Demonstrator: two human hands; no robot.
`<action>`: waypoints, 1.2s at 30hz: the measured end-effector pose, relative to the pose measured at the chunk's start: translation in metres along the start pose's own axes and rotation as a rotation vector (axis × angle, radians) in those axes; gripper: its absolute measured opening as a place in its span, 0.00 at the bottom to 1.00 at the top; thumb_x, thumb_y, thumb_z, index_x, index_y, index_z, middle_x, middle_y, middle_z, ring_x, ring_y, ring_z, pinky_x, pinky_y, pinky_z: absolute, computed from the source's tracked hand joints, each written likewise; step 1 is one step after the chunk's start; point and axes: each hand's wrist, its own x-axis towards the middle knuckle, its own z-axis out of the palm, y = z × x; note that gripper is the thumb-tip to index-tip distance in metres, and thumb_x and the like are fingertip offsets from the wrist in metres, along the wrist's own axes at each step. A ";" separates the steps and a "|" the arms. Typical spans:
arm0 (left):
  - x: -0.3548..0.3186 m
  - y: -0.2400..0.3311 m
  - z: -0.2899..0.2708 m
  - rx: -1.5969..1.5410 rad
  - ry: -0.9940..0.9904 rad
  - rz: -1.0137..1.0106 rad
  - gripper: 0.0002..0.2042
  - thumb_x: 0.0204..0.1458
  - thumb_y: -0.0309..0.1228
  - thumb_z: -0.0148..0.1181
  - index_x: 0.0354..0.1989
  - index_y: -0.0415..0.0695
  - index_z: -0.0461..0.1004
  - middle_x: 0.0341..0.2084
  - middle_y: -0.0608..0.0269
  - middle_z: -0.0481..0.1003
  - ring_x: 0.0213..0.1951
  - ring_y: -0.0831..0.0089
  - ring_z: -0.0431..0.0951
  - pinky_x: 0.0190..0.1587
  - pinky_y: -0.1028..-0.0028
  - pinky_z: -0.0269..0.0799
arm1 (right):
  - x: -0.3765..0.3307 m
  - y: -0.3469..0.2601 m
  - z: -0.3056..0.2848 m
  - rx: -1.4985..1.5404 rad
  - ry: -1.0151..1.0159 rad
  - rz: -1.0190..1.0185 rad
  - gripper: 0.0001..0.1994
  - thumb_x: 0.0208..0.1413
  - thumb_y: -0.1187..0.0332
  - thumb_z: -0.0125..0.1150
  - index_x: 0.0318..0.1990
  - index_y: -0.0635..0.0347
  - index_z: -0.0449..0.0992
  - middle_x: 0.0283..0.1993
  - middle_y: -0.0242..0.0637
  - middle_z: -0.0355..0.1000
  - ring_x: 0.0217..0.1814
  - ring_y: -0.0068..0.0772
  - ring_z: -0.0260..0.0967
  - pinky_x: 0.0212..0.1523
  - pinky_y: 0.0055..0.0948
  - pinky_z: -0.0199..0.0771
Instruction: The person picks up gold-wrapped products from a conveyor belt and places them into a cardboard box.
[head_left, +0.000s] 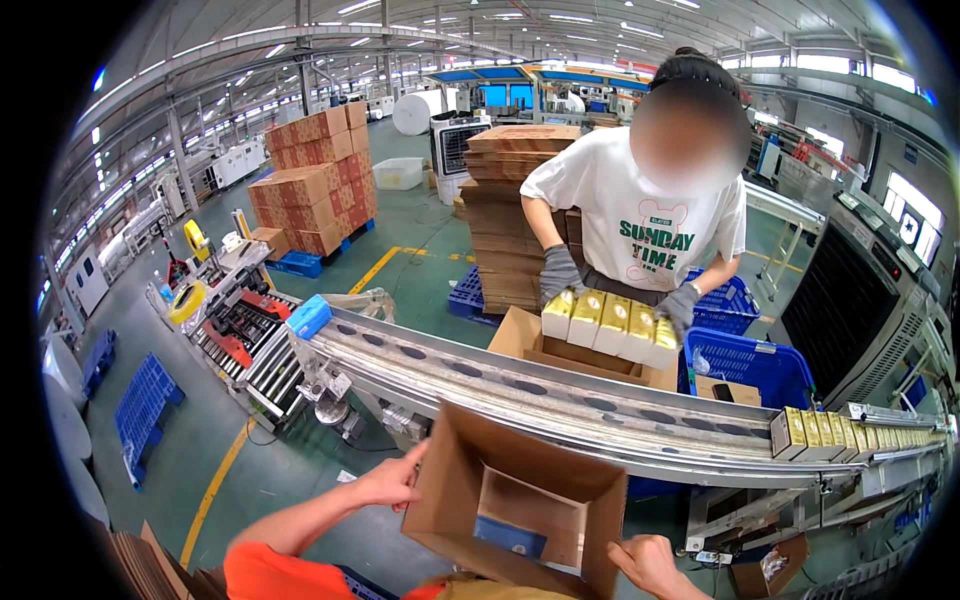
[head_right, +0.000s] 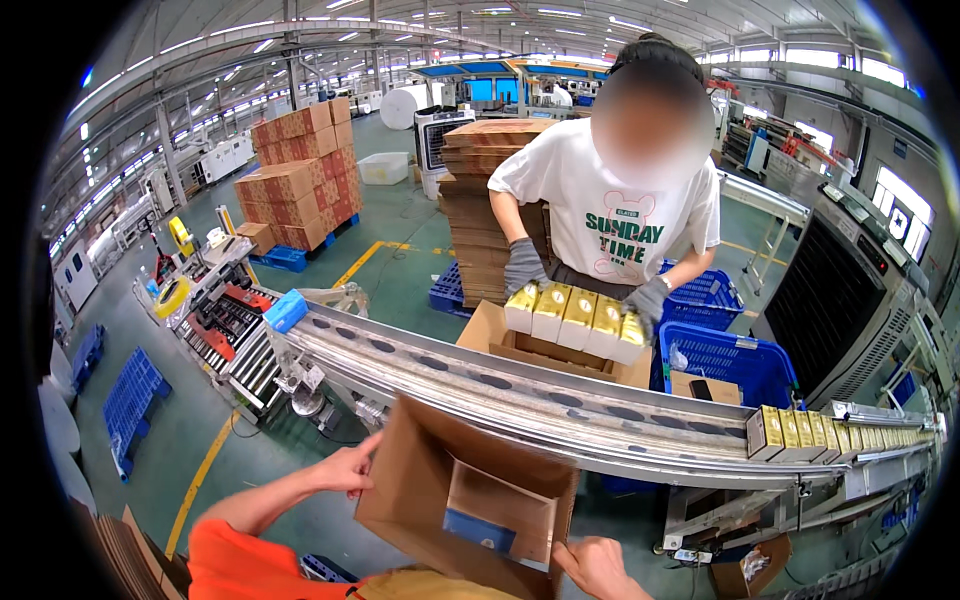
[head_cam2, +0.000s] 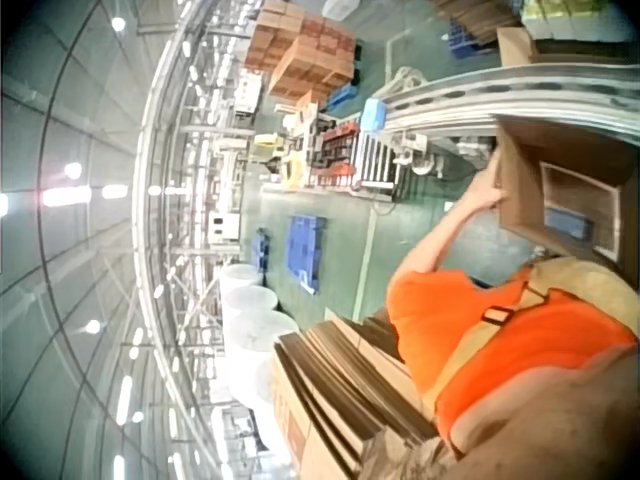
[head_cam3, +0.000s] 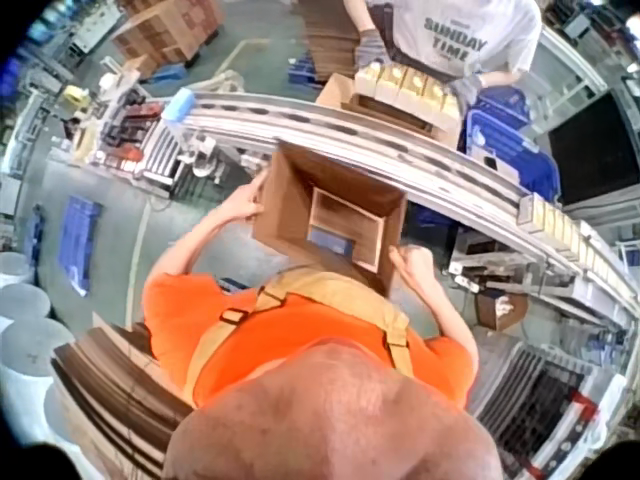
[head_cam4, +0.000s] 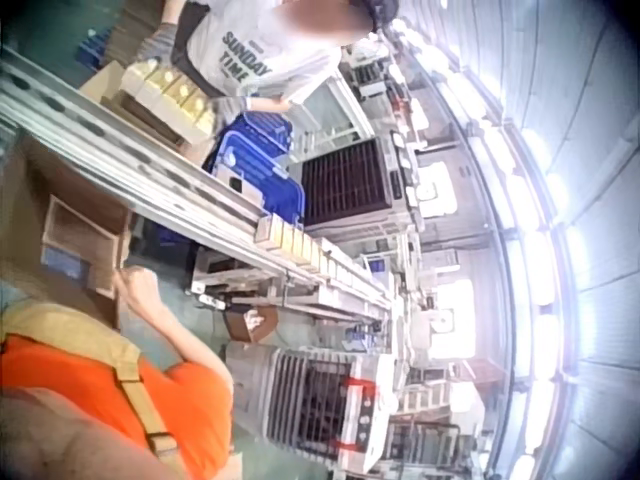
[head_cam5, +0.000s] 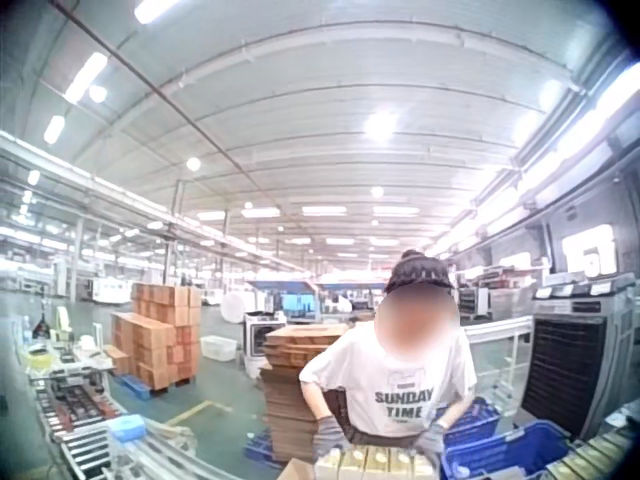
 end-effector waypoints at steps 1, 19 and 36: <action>0.002 0.017 -0.002 0.280 -0.072 -0.013 0.49 0.39 0.22 0.58 0.68 0.46 0.30 0.25 0.45 0.74 0.26 0.58 0.78 0.27 0.64 0.75 | 0.013 -0.012 0.006 0.000 0.104 0.040 0.24 0.53 0.54 0.58 0.12 0.64 0.72 0.17 0.49 0.68 0.20 0.50 0.68 0.20 0.41 0.66; 0.113 -0.077 0.147 0.799 -0.182 0.210 0.48 0.46 0.45 0.61 0.62 0.22 0.38 0.35 0.39 0.75 0.38 0.48 0.76 0.41 0.59 0.71 | 0.079 0.018 0.091 -0.788 -0.147 -0.475 0.37 0.44 0.45 0.61 0.59 0.58 0.64 0.64 0.48 0.57 0.69 0.52 0.46 0.66 0.58 0.41; 0.089 -0.078 0.097 0.687 0.674 0.440 0.25 0.57 0.51 0.43 0.58 0.49 0.64 0.58 0.51 0.61 0.62 0.47 0.55 0.61 0.48 0.50 | 0.087 0.067 0.128 0.348 0.761 0.561 0.14 0.51 0.62 0.63 0.29 0.66 0.73 0.31 0.45 0.72 0.33 0.42 0.69 0.32 0.34 0.68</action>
